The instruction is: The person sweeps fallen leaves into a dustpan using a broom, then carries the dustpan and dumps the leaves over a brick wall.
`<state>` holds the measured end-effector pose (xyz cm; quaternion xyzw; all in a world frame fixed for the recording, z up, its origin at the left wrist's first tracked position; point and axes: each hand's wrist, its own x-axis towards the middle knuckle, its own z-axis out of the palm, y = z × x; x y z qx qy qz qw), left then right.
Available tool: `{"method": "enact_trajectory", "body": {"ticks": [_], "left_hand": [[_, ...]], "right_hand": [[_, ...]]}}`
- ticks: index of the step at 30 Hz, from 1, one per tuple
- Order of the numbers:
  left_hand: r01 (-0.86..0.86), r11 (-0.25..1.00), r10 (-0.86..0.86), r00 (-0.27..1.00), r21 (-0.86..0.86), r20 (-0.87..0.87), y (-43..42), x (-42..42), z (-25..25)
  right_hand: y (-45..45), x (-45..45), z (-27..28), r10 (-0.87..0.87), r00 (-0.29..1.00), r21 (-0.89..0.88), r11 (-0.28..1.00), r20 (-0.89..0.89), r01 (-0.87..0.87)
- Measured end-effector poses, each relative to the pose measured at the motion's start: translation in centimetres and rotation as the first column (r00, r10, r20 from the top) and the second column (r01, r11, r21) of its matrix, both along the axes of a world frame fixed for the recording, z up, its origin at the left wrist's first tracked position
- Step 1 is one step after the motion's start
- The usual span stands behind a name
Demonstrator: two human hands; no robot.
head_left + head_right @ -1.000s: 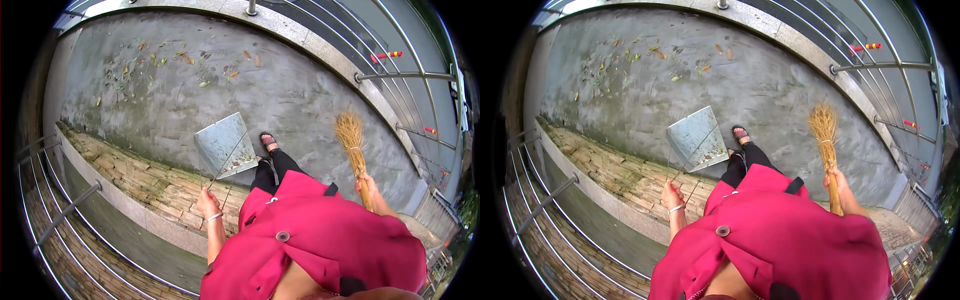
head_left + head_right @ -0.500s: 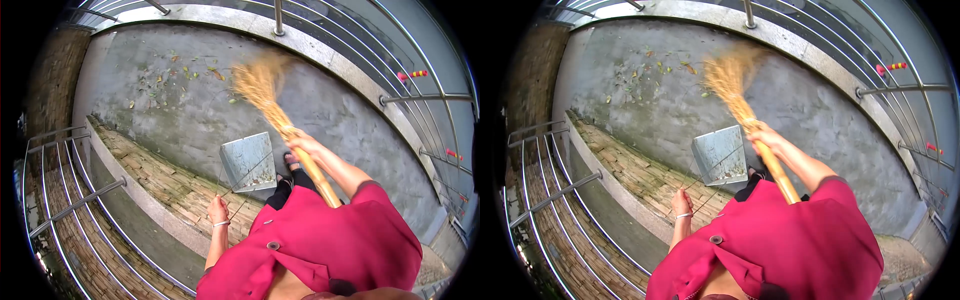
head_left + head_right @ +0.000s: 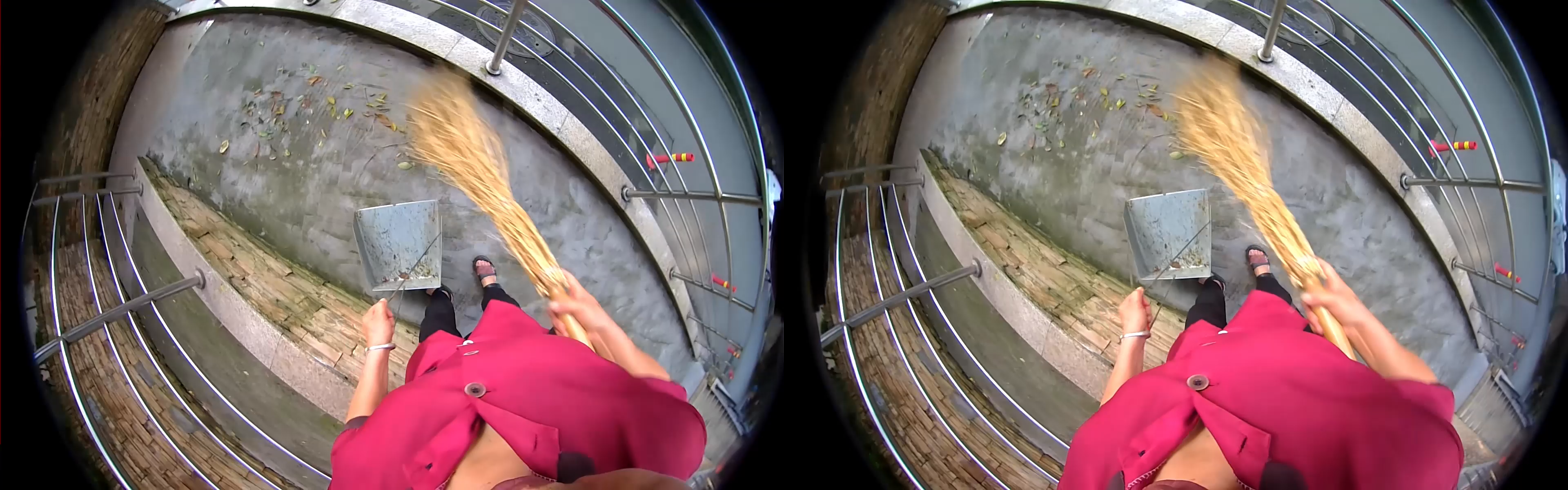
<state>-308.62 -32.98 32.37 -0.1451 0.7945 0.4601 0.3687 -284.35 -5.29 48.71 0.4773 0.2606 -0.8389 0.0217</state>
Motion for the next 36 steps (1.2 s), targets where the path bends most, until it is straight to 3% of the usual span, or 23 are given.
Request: {"method": "enact_trajectory", "body": {"ticks": [1,2,4,7,8,12,13,17,20,24,29,32,34,35,36], "left_hand": [[0.083,0.996,-0.085,0.994,-0.025,-0.065,-0.7,-0.1,-1.9],[0.044,0.999,-0.044,0.999,-0.002,-0.018,-0.2,-0.3,-1.8],[0.082,0.996,-0.082,0.997,-0.044,0.006,0.6,-1.5,-1.5],[0.125,0.99,-0.129,0.99,-0.069,-0.065,1.0,-3.7,-0.2],[0.159,0.983,-0.17,0.977,-0.096,-0.13,0.9,-4.3,-0.4],[0.169,0.979,-0.179,0.981,-0.117,-0.079,-1.0,-6.1,-1.7],[0.196,0.973,-0.208,0.973,-0.12,-0.098,-1.1,-6.3,-1.7],[0.199,0.972,-0.215,0.968,-0.121,-0.129,0.2,-7.2,0.3],[0.217,0.972,-0.23,0.957,-0.09,-0.178,0.2,-8.9,1.3],[0.113,0.993,-0.116,0.983,-0.032,-0.143,-1.5,-11.0,1.8],[0.023,0.995,-0.038,0.988,-0.099,-0.15,-2.0,-13.8,3.9],[-0.046,0.99,0.024,0.988,-0.135,-0.156,-1.3,-14.9,3.9],[-0.093,0.977,0.052,0.976,-0.191,-0.211,-0.1,-15.8,3.7],[-0.107,0.968,0.048,0.966,-0.225,-0.255,0.6,-16.3,3.6],[-0.172,0.957,0.13,0.974,-0.234,-0.185,1.1,-16.7,3.7]], "right_hand": [[-1.0,0.8,0.9,-0.05,0.997,-0.028,0.998,0.058,0.052],[-1.5,1.0,1.5,-0.046,0.997,-0.024,0.999,0.063,0.047],[-2.2,0.7,2.0,-0.152,0.959,-0.138,0.972,0.24,0.188],[-2.6,-1.7,-0.8,-0.149,0.943,-0.258,0.938,0.299,0.23],[-3.0,-3.5,-2.1,-0.041,0.966,-0.277,0.954,0.257,0.115],[-4.7,-16.8,-6.7,0.223,0.968,-0.225,0.943,-0.114,-0.244],[-4.9,-20.7,-8.3,0.258,0.938,-0.17,0.939,-0.232,-0.3],[-4.0,-36.0,-14.1,0.358,0.864,0.078,0.932,-0.354,-0.354],[-3.6,-38.2,-10.2,0.343,0.873,0.07,0.938,-0.348,-0.34],[-1.1,-32.8,-5.8,0.315,0.871,0.04,0.945,-0.378,-0.324],[3.5,-28.3,-0.5,0.165,0.982,-0.024,0.985,-0.094,-0.168],[8.4,-31.0,-3.4,0.152,0.988,-0.021,0.988,0.003,-0.152],[12.0,-36.0,-4.9,0.307,0.951,-0.069,0.949,-0.038,-0.309],[12.7,-39.2,-7.4,0.302,0.938,-0.09,0.943,-0.171,-0.32],[13.9,-43.3,-10.3,0.339,0.896,-0.089,0.922,-0.286,-0.377]]}}
